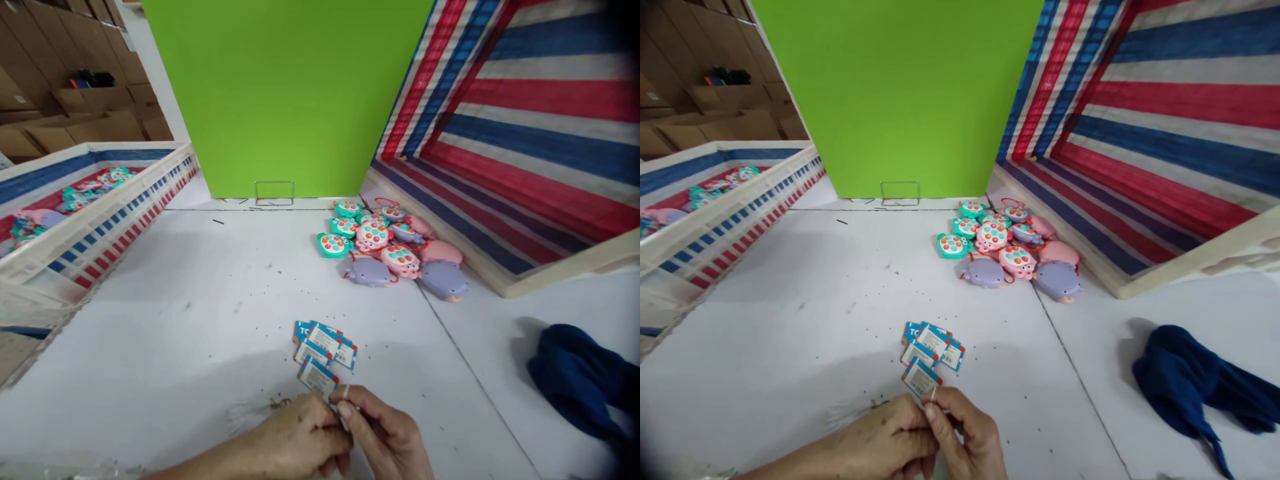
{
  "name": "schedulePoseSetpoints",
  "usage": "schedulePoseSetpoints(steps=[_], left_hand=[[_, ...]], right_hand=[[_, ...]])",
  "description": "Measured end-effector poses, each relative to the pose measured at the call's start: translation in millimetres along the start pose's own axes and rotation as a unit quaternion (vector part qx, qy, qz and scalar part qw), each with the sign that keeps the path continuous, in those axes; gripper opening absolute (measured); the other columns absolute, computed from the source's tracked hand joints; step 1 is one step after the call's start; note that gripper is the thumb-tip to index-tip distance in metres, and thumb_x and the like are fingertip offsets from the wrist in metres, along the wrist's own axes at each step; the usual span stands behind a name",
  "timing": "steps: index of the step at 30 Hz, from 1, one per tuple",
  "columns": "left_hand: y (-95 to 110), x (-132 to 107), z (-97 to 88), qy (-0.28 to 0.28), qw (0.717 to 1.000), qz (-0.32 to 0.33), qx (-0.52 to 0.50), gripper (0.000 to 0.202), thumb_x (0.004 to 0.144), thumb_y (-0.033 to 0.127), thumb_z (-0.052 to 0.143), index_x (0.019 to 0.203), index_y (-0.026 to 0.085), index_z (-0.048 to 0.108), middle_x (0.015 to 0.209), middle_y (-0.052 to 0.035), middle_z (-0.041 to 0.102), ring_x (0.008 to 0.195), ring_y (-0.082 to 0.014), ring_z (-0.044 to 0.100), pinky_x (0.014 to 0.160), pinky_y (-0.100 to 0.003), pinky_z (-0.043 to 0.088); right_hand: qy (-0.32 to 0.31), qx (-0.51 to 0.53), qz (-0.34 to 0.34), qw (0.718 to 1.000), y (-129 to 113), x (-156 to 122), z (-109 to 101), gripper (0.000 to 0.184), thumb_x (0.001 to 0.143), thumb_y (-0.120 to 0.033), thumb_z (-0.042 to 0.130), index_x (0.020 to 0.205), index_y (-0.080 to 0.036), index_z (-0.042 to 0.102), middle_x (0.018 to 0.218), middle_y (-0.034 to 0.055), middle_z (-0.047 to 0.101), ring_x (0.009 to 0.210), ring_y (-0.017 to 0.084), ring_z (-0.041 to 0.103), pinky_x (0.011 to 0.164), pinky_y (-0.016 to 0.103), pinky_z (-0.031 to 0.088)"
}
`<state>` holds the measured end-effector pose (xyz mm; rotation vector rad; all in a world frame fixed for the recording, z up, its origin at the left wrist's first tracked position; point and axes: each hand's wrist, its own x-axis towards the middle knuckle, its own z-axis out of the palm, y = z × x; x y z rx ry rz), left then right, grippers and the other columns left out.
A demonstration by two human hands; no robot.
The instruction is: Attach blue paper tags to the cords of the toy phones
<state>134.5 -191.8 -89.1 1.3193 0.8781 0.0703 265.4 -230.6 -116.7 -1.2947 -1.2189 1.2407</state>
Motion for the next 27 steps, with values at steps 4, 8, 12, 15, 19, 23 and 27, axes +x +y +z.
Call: schedulePoseSetpoints(steps=[4, 8, 12, 15, 19, 23, 27], left_hand=[[-4, -1, 2.9, -0.014, 1.000, -0.007, 0.001, 0.022, 0.075, 0.014, 0.037, 0.059, 0.013, 0.053, 0.051, 0.0037, 0.044, 0.043, -0.0064, 0.041, 0.043, -0.016, 0.034], [-4, -9, -5.5, 0.055, 0.988, 0.018, 0.146, 0.016, 0.073, 0.016, 0.043, 0.068, 0.015, 0.059, 0.057, 0.0016, 0.050, 0.055, -0.0115, 0.049, 0.055, -0.022, 0.040], [-11, -7, -27.0, 0.208, 0.915, 0.087, 0.334, 0.025, 0.075, 0.013, 0.045, 0.098, 0.019, 0.054, 0.096, -0.0048, 0.057, 0.089, -0.0195, 0.051, 0.081, -0.030, 0.040], [-18, 2, -37.7, 0.214, 0.897, 0.088, 0.377, 0.030, 0.076, 0.012, 0.044, 0.104, 0.019, 0.048, 0.106, -0.0057, 0.053, 0.095, -0.0198, 0.051, 0.081, -0.028, 0.041], [-24, 7, -38.5, 0.212, 0.894, 0.067, 0.390, 0.027, 0.077, 0.015, 0.046, 0.103, 0.021, 0.048, 0.104, -0.0036, 0.053, 0.095, -0.0183, 0.051, 0.081, -0.025, 0.041], [-21, 3, -37.1, 0.218, 0.896, 0.078, 0.378, 0.029, 0.077, 0.014, 0.045, 0.104, 0.023, 0.047, 0.105, -0.0027, 0.053, 0.097, -0.0172, 0.050, 0.083, -0.024, 0.040], [-20, 4, -38.8, 0.235, 0.905, 0.110, 0.338, 0.029, 0.072, 0.009, 0.047, 0.097, 0.023, 0.052, 0.100, -0.0016, 0.053, 0.090, -0.0163, 0.051, 0.077, -0.023, 0.039]], right_hand=[[-0.009, 0.041, 0.053, 0.998, -9, 1, 0, 0.021, 0.075, -0.039, 0.057, 0.068, -0.021, 0.063, 0.049, -0.0034, 0.058, 0.041, 0.011, 0.054, 0.040, 0.018, 0.044], [0.004, -0.017, 0.050, 0.999, -13, 4, -10, 0.025, 0.075, -0.041, 0.055, 0.066, -0.019, 0.064, 0.068, 0.0008, 0.065, 0.047, 0.011, 0.055, 0.042, 0.018, 0.045], [0.006, -0.248, -0.021, 0.968, -1, 11, -18, 0.023, 0.078, -0.033, 0.050, 0.063, -0.021, 0.061, 0.092, 0.0061, 0.063, 0.063, 0.016, 0.062, 0.049, 0.023, 0.047], [-0.007, -0.401, -0.042, 0.915, 10, 14, -10, 0.019, 0.078, -0.022, 0.048, 0.067, -0.024, 0.063, 0.102, 0.0061, 0.061, 0.074, 0.020, 0.064, 0.058, 0.029, 0.050], [-0.019, -0.471, -0.059, 0.880, 18, 17, 3, 0.019, 0.077, -0.014, 0.047, 0.077, -0.025, 0.062, 0.103, 0.0057, 0.059, 0.090, 0.022, 0.060, 0.063, 0.030, 0.051], [-0.023, -0.465, -0.064, 0.883, 20, 20, 3, 0.018, 0.079, -0.012, 0.043, 0.073, -0.023, 0.056, 0.085, 0.0037, 0.059, 0.077, 0.018, 0.060, 0.060, 0.028, 0.049], [-0.017, -0.423, -0.078, 0.903, 22, 21, 2, 0.019, 0.078, -0.011, 0.042, 0.064, -0.022, 0.048, 0.072, 0.0004, 0.055, 0.066, 0.016, 0.058, 0.059, 0.026, 0.046]])
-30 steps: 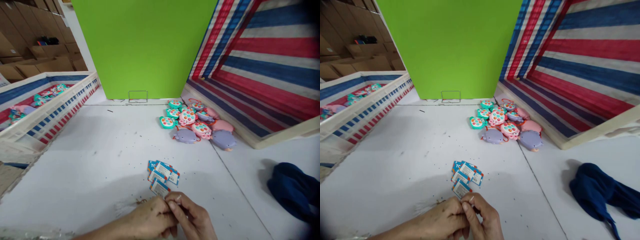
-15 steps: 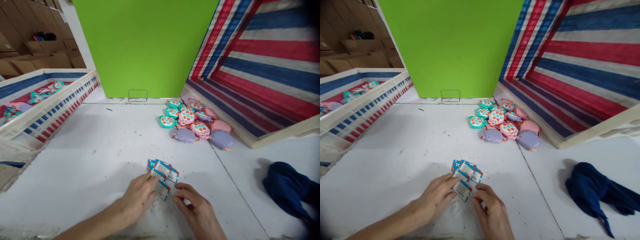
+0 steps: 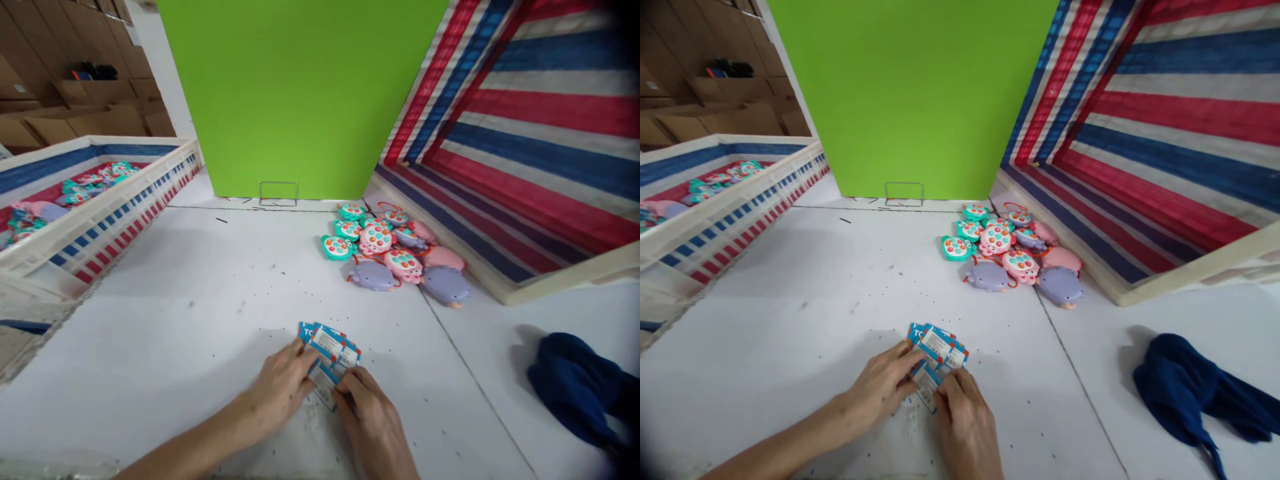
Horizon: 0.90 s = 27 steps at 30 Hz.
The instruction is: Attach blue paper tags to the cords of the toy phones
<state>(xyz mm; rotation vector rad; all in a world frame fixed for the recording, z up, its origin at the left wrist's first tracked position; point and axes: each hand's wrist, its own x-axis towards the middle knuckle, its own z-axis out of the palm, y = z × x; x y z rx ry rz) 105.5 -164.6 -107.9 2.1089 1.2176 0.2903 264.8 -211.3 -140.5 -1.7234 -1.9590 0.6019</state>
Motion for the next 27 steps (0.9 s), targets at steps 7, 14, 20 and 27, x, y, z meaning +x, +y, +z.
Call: schedulePoseSetpoints(steps=[7, 14, 20, 27], left_hand=[[0, -2, -4.8, -0.002, 0.967, -0.090, -0.239, 0.005, 0.070, 0.014, 0.047, 0.066, 0.016, 0.047, 0.057, 0.0041, 0.045, 0.053, -0.0103, 0.044, 0.050, -0.020, 0.032], [16, -14, -13.9, 0.036, 0.927, -0.117, -0.353, 0.009, 0.073, 0.019, 0.046, 0.070, 0.013, 0.052, 0.055, 0.0039, 0.043, 0.051, -0.0091, 0.039, 0.047, -0.019, 0.029], [25, -22, -15.2, 0.078, 0.931, -0.110, -0.340, 0.013, 0.074, 0.021, 0.048, 0.070, 0.012, 0.056, 0.058, 0.0029, 0.045, 0.055, -0.0096, 0.040, 0.052, -0.020, 0.030], [25, -23, -13.9, 0.083, 0.950, -0.086, -0.289, 0.011, 0.074, 0.016, 0.047, 0.070, 0.013, 0.057, 0.061, 0.0015, 0.049, 0.058, -0.0107, 0.042, 0.054, -0.020, 0.031]], right_hand=[[0.089, 0.107, -0.006, 0.990, -14, -7, -20, 0.018, 0.084, -0.027, 0.042, 0.073, -0.022, 0.055, 0.072, 0.0009, 0.059, 0.060, 0.013, 0.057, 0.058, 0.021, 0.044], [0.110, 0.142, 0.009, 0.984, -32, -12, -40, 0.024, 0.085, -0.034, 0.042, 0.075, -0.021, 0.059, 0.062, -0.0004, 0.056, 0.052, 0.012, 0.054, 0.051, 0.020, 0.041], [0.089, 0.132, 0.007, 0.987, -38, -8, -30, 0.024, 0.084, -0.032, 0.044, 0.066, -0.020, 0.056, 0.057, -0.0017, 0.050, 0.048, 0.011, 0.049, 0.045, 0.020, 0.038], [0.102, 0.110, -0.005, 0.989, -44, -4, -32, 0.027, 0.083, -0.031, 0.043, 0.059, -0.020, 0.049, 0.053, -0.0041, 0.047, 0.042, 0.009, 0.046, 0.042, 0.018, 0.036]])
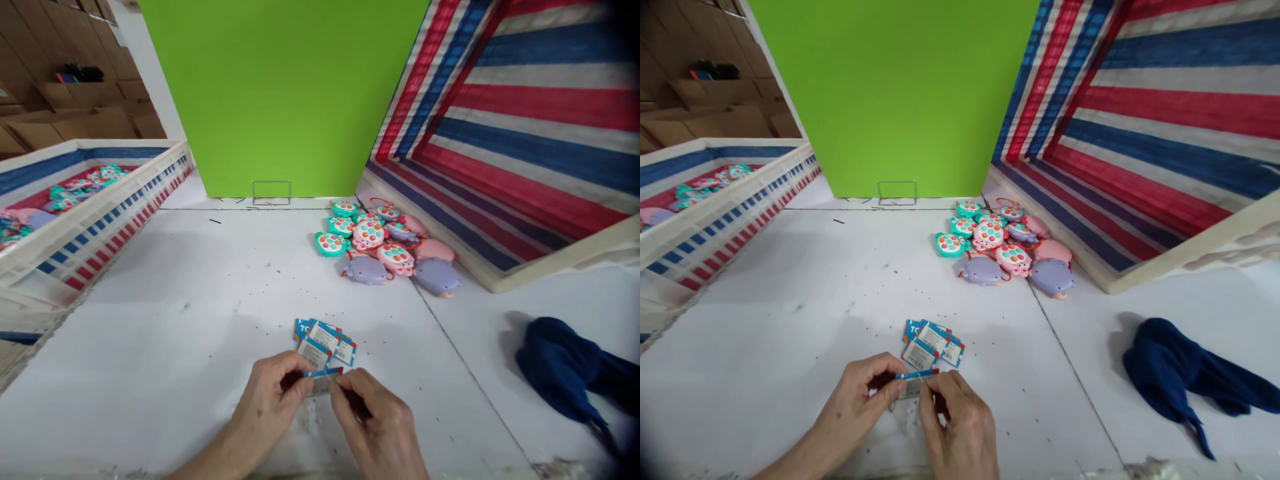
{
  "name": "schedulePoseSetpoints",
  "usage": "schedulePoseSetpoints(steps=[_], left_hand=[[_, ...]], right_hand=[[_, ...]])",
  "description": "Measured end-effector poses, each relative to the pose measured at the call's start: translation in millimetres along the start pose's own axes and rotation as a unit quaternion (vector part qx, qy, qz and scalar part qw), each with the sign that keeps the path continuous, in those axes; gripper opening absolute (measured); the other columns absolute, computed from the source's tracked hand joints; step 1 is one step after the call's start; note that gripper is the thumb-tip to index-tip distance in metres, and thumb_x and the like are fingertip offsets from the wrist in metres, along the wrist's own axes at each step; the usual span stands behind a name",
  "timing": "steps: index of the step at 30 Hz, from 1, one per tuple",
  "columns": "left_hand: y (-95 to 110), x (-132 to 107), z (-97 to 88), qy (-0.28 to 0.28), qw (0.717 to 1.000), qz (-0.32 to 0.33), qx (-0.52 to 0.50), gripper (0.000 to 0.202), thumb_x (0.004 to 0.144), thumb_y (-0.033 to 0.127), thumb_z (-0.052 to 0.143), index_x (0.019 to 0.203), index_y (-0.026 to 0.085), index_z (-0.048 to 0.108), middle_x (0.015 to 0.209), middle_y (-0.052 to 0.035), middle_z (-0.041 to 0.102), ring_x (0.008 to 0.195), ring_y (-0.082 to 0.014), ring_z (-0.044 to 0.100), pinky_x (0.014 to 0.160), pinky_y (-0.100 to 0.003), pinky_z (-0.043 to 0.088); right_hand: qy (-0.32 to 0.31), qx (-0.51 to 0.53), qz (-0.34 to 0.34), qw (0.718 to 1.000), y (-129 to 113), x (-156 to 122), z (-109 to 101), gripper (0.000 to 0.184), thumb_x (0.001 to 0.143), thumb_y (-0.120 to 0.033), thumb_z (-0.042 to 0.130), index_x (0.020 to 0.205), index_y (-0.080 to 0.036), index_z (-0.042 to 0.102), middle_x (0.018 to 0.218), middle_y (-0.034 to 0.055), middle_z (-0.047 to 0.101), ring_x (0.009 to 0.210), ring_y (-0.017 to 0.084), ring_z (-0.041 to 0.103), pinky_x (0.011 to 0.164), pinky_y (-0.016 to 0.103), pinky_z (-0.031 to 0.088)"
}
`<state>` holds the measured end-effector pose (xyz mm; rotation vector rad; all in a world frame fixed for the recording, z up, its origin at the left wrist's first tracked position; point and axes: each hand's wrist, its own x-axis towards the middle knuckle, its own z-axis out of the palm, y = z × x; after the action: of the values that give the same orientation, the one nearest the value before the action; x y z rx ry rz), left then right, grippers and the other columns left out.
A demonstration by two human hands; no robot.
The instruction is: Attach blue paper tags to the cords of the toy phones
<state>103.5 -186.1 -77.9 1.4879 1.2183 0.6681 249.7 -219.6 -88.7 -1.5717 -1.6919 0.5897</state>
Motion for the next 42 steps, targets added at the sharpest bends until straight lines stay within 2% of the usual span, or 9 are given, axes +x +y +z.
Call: schedulePoseSetpoints(steps=[4, 12, 21, 27, 30, 32, 33, 38, 42], left_hand=[[0, -2, -2.6, -0.013, 0.999, 0.033, 0.029, 0.011, 0.075, 0.016, 0.047, 0.067, 0.014, 0.055, 0.063, 0.0015, 0.048, 0.059, -0.0107, 0.041, 0.055, -0.020, 0.030], [-2, -4, -0.8, -0.010, 0.997, -0.020, -0.075, 0.013, 0.077, 0.023, 0.048, 0.070, 0.013, 0.053, 0.059, 0.0026, 0.044, 0.057, -0.0103, 0.040, 0.052, -0.019, 0.030], [-5, -5, -1.0, -0.025, 0.999, 0.022, -0.037, 0.016, 0.080, 0.024, 0.047, 0.069, 0.014, 0.053, 0.061, 0.0022, 0.045, 0.058, -0.0103, 0.040, 0.053, -0.019, 0.031], [1, -8, -1.4, -0.020, 0.996, 0.067, 0.057, 0.016, 0.081, 0.019, 0.047, 0.069, 0.015, 0.057, 0.065, 0.0004, 0.052, 0.059, -0.0106, 0.043, 0.057, -0.019, 0.033], [3, -11, -3.6, -0.027, 0.992, 0.088, 0.090, 0.018, 0.082, 0.017, 0.045, 0.070, 0.016, 0.059, 0.067, -0.0002, 0.053, 0.060, -0.0104, 0.044, 0.059, -0.019, 0.034], [2, -12, -5.4, -0.035, 0.994, 0.081, 0.069, 0.017, 0.081, 0.019, 0.047, 0.071, 0.016, 0.060, 0.067, -0.0004, 0.054, 0.061, -0.0106, 0.045, 0.060, -0.019, 0.035], [1, -12, -6.0, -0.046, 0.996, 0.066, 0.040, 0.017, 0.081, 0.022, 0.048, 0.071, 0.015, 0.061, 0.066, -0.0004, 0.053, 0.061, -0.0108, 0.045, 0.059, -0.019, 0.035], [-5, -6, -4.0, -0.070, 0.983, -0.070, -0.156, 0.027, 0.080, 0.036, 0.046, 0.088, 0.014, 0.059, 0.062, 0.0005, 0.050, 0.055, -0.0103, 0.045, 0.053, -0.020, 0.038], [-3, -1, 1.6, -0.102, 0.987, -0.069, -0.107, 0.015, 0.075, 0.024, 0.049, 0.067, 0.013, 0.056, 0.056, 0.0030, 0.045, 0.053, -0.0087, 0.039, 0.050, -0.018, 0.032]], right_hand=[[-0.005, -0.001, -0.006, 1.000, -1, 0, 0, 0.025, 0.083, -0.028, 0.044, 0.059, -0.020, 0.049, 0.053, -0.0047, 0.045, 0.043, 0.009, 0.045, 0.042, 0.018, 0.035], [-0.014, -0.001, -0.007, 1.000, 0, -2, 2, 0.021, 0.081, -0.023, 0.044, 0.060, -0.020, 0.046, 0.053, -0.0051, 0.043, 0.042, 0.009, 0.042, 0.042, 0.019, 0.033], [-0.020, -0.013, -0.007, 1.000, -2, -1, 4, 0.020, 0.080, -0.022, 0.044, 0.060, -0.020, 0.046, 0.053, -0.0045, 0.044, 0.044, 0.009, 0.042, 0.042, 0.020, 0.033], [-0.030, -0.002, -0.003, 1.000, -3, -1, 4, 0.021, 0.081, -0.023, 0.043, 0.060, -0.020, 0.046, 0.054, -0.0048, 0.042, 0.045, 0.010, 0.042, 0.044, 0.021, 0.033], [-0.015, 0.017, -0.001, 1.000, 2, -5, 5, 0.019, 0.083, -0.024, 0.043, 0.066, -0.019, 0.052, 0.075, 0.0015, 0.053, 0.045, 0.008, 0.044, 0.046, 0.022, 0.036], [-0.005, 0.044, 0.011, 0.999, 4, -7, 6, 0.019, 0.083, -0.025, 0.044, 0.068, -0.018, 0.055, 0.100, 0.0068, 0.053, 0.043, 0.005, 0.043, 0.048, 0.023, 0.037], [-0.008, 0.067, 0.017, 0.998, 5, -7, 6, 0.019, 0.083, -0.025, 0.045, 0.068, -0.018, 0.054, 0.103, 0.0073, 0.052, 0.043, 0.005, 0.043, 0.047, 0.023, 0.037], [-0.044, 0.200, 0.031, 0.978, 8, -8, 8, 0.021, 0.081, -0.028, 0.047, 0.061, -0.020, 0.047, 0.064, -0.0012, 0.052, 0.052, 0.011, 0.045, 0.047, 0.021, 0.034], [-0.050, 0.246, 0.060, 0.966, 12, -11, 13, 0.025, 0.078, -0.031, 0.050, 0.057, -0.019, 0.047, 0.057, -0.0031, 0.047, 0.048, 0.009, 0.041, 0.044, 0.020, 0.031]])
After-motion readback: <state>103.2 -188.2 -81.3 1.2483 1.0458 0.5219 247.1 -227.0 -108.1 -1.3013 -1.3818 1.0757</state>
